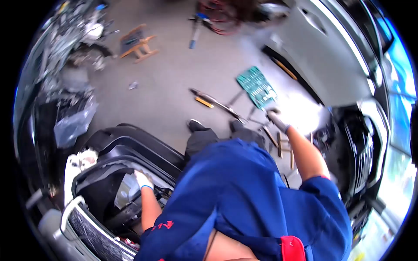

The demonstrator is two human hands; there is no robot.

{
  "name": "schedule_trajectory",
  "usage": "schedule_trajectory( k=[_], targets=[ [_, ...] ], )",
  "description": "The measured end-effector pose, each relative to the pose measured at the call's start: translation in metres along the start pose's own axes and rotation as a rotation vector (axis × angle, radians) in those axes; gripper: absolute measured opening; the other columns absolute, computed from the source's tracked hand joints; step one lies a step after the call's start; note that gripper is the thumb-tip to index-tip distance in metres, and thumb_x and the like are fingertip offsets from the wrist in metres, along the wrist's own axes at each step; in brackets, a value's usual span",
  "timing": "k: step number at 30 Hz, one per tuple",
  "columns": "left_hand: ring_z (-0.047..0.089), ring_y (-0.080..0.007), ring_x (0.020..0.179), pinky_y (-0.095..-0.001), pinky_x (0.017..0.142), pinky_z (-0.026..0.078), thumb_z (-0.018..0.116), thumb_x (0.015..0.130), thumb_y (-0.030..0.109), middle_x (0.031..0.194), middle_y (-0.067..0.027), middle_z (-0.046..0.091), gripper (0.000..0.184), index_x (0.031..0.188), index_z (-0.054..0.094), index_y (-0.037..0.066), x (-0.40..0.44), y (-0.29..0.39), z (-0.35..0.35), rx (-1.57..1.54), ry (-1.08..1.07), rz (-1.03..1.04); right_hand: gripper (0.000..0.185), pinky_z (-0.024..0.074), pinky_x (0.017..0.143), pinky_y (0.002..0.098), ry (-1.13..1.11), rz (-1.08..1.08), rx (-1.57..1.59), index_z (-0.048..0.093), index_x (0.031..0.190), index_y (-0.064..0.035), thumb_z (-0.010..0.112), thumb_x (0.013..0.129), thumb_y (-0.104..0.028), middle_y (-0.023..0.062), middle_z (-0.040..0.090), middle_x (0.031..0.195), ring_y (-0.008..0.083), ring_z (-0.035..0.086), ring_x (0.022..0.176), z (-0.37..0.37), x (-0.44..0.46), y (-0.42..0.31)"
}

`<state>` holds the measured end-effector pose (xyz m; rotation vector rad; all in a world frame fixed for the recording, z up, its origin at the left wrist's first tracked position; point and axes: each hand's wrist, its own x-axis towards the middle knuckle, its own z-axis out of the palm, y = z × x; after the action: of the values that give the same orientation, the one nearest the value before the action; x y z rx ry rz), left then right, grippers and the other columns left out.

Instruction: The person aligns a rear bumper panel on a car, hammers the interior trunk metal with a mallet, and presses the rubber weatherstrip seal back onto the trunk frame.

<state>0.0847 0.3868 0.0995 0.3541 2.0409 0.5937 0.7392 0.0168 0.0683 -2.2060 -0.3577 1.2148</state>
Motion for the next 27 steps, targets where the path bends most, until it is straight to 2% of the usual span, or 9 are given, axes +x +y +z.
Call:
schedule_trajectory(
  k=[2,6,8,9,10,13,14,19,27],
  targets=[
    [0.047,-0.0323,0.15,-0.0492,0.123,0.036,0.043,0.11,0.061,0.164,-0.0152,0.052,0.073,0.159,0.051,0.007,0.035,-0.062,0.012,0.127,-0.132,0.002,0.044,0.0572,0.094,0.0386,0.02,0.055,0.089,0.076,0.122,0.0017,0.065,0.092,-0.029,0.0142,0.079,0.109,0.0252,0.073,0.099,-0.016,-0.013,0.005],
    [0.064,-0.0308,0.132,-0.0417,0.113,0.047,0.054,0.11,0.045,0.137,-0.0161,0.072,0.052,0.135,0.071,0.003,-0.044,-0.09,0.04,1.061,-0.376,0.539,0.043,0.0554,0.103,0.0396,0.036,0.09,-0.105,0.077,0.126,-0.0016,0.065,0.093,-0.027,0.0205,0.079,0.122,0.0319,0.074,0.116,-0.033,-0.041,0.033],
    [0.067,-0.0296,0.129,-0.0396,0.112,0.049,0.056,0.111,0.038,0.132,-0.0172,0.074,0.046,0.136,0.071,0.002,-0.031,-0.098,0.042,1.056,-0.555,0.513,0.038,0.0573,0.099,0.0443,-0.02,0.086,-0.33,0.08,0.117,-0.0023,0.066,0.093,-0.028,0.0271,0.077,0.117,0.0391,0.074,0.114,-0.038,-0.062,0.042],
    [0.068,-0.03,0.128,-0.0396,0.112,0.049,0.057,0.11,0.037,0.132,-0.0182,0.075,0.045,0.135,0.071,0.002,-0.042,-0.093,0.055,1.042,-0.542,0.536,0.032,0.0594,0.073,0.0395,-0.104,0.027,-0.502,0.078,0.113,-0.0068,0.064,0.098,-0.032,0.0124,0.079,0.098,0.0191,0.073,0.08,-0.03,-0.045,0.09],
    [0.068,-0.0303,0.128,-0.0395,0.112,0.05,0.058,0.11,0.036,0.132,-0.0191,0.075,0.044,0.134,0.071,0.001,-0.052,-0.091,0.056,1.003,-0.494,0.54,0.032,0.0572,0.066,0.0396,-0.187,0.051,-0.482,0.077,0.104,-0.0088,0.065,0.1,-0.038,0.0095,0.078,0.091,0.0179,0.07,0.071,-0.018,-0.027,0.141],
    [0.069,-0.0329,0.127,-0.0426,0.11,0.051,0.058,0.108,0.037,0.131,-0.0225,0.075,0.047,0.13,0.071,-0.002,-0.098,-0.072,0.06,0.885,-0.509,0.671,0.022,0.059,0.073,0.0396,-0.501,-0.189,-0.466,0.082,0.102,-0.0052,0.068,0.094,-0.02,0.0103,0.078,0.093,0.0245,0.074,0.082,-0.013,0.004,0.253],
    [0.069,-0.0378,0.125,-0.0457,0.108,0.052,0.057,0.107,0.038,0.128,-0.0254,0.074,0.048,0.129,0.071,-0.003,-0.114,-0.065,0.061,0.909,-0.5,0.717,0.021,0.0572,0.065,0.0335,-0.292,0.329,0.012,0.08,0.111,-0.0023,0.071,0.094,-0.011,0.0084,0.075,0.094,0.0185,0.07,0.079,-0.002,-0.002,0.271],
    [0.069,-0.0404,0.122,-0.0481,0.104,0.053,0.054,0.105,0.038,0.126,-0.0216,0.075,0.042,0.124,0.073,0.004,-0.148,-0.091,0.063,0.664,-0.392,0.687,0.021,0.0537,0.061,0.0326,-0.359,0.297,-0.189,0.075,0.116,-0.0039,0.069,0.096,-0.008,0.0088,0.074,0.093,0.0172,0.067,0.075,-0.049,0.024,0.095],
    [0.073,-0.0398,0.114,-0.0496,0.097,0.056,0.058,0.102,0.035,0.115,-0.021,0.078,0.036,0.12,0.075,0.008,-0.234,-0.321,-0.013,0.599,-0.148,0.137,0.02,0.0458,0.056,0.0307,-0.411,0.082,-0.522,0.068,0.122,-0.0115,0.067,0.102,-0.011,0.0072,0.072,0.094,0.016,0.064,0.072,0.01,0.112,-0.147]
  ],
)
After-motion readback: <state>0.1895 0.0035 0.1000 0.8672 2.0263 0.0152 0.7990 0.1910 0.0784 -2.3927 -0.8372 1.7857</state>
